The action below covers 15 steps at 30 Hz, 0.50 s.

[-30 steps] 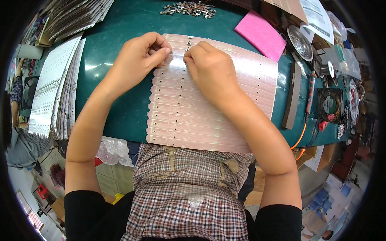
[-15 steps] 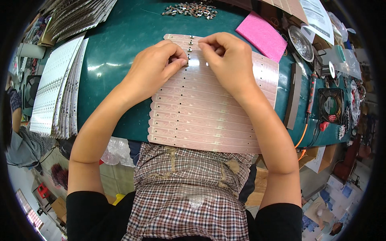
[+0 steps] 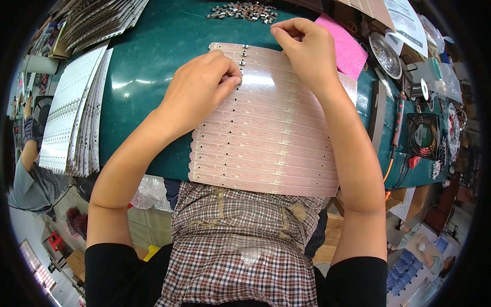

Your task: The person places electronic components onto a sheet of circuit board strips by hand, turns the sheet over, and solders the components onto the circuit boards using a soldering iron.

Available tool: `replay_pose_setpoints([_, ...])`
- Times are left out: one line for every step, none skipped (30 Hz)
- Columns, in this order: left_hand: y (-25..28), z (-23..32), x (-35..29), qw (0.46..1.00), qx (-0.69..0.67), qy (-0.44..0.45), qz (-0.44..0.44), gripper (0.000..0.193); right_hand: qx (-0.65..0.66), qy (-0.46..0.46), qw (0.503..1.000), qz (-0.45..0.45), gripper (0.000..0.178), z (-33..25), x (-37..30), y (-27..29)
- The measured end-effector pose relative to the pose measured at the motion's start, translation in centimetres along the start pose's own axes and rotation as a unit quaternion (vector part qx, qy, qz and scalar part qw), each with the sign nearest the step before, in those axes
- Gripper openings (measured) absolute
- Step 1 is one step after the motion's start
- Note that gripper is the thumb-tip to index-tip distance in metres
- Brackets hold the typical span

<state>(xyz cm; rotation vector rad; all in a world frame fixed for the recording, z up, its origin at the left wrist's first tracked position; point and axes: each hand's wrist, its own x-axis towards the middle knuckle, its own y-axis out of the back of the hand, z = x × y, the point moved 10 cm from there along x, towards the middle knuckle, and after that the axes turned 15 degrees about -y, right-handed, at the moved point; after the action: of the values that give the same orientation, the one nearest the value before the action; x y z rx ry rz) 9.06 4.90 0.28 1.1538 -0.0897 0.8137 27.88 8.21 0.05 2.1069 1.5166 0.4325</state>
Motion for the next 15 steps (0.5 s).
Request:
replay_pose_setpoints([0.1, 0.2, 0.0, 1.000, 0.014, -0.015, 0.007, 0.011, 0.000, 0.000, 1.000, 0.001, 0.021, 0.2, 0.3, 0.0])
replay_pose_setpoints([0.2, 0.5, 0.1, 0.999, 0.030, -0.033, 0.016, 0.010, -0.010, 0.002, 1.000, 0.003, 0.021, 0.3, 0.6, 0.0])
replay_pose_setpoints([0.0, 0.5, 0.0, 0.999, 0.027, -0.033, 0.014, 0.010, -0.020, 0.003, 1.000, 0.006, 0.021, 0.4, 1.1, 0.0])
replay_pose_setpoints([0.2, 1.1, 0.0, 0.996, 0.062, -0.062, 0.020, 0.010, -0.021, 0.002, 1.000, 0.007, 0.021, 0.6, 1.6, 0.0])
replay_pose_setpoints([0.2, 1.7, 0.0, 0.991, 0.097, -0.091, 0.025, 0.010, -0.054, 0.032, 0.998, 0.022, 0.021, 0.1, 2.1, -0.1])
replay_pose_setpoints([0.1, 1.7, -0.1, 0.991, 0.097, -0.091, 0.025, 0.010, -0.094, 0.041, 0.994, 0.038, 0.021, 0.0, 2.7, -0.2])
replay_pose_setpoints([0.1, 2.0, -0.1, 0.987, 0.114, -0.107, 0.025, 0.011, -0.087, 0.063, 0.994, 0.036, 0.021, -0.3, 3.1, -0.4])
replay_pose_setpoints([0.1, 2.4, -0.1, 0.983, 0.131, -0.125, 0.027, 0.012, -0.118, 0.094, 0.988, 0.037, 0.021, -0.8, 3.4, -0.9])
replay_pose_setpoints([0.1, 2.3, -0.2, 0.983, 0.132, -0.124, 0.025, 0.012, -0.152, 0.114, 0.981, 0.041, 0.022, -1.0, 3.7, -1.4])
replay_pose_setpoints([0.1, 2.2, -0.2, 0.985, 0.120, -0.117, 0.030, 0.011, -0.149, 0.126, 0.980, 0.039, 0.022, -1.1, 4.1, -1.8])
replay_pose_setpoints([0.2, 2.1, -0.2, 0.988, 0.108, -0.110, 0.034, 0.011, -0.185, 0.128, 0.973, 0.053, 0.022, -1.1, 4.4, -2.3])
replay_pose_setpoints([0.3, 2.0, -0.2, 0.987, 0.108, -0.110, 0.035, 0.011, -0.216, 0.139, 0.964, 0.063, 0.022, -1.3, 4.6, -2.8])
replay_pose_setpoints([0.7, 1.7, -0.3, 0.992, 0.070, -0.095, 0.047, 0.010, -0.222, 0.129, 0.964, 0.066, 0.022, -1.2, 4.9, -3.0])
replay_pose_setpoints([1.0, 1.3, -0.3, 0.995, 0.033, -0.080, 0.059, 0.010, -0.233, 0.123, 0.962, 0.067, 0.022, -1.2, 5.1, -3.2])
replay_pose_setpoints([1.3, 1.3, -0.3, 0.995, 0.033, -0.079, 0.060, 0.010, -0.244, 0.118, 0.960, 0.067, 0.022, -1.2, 5.3, -3.4])
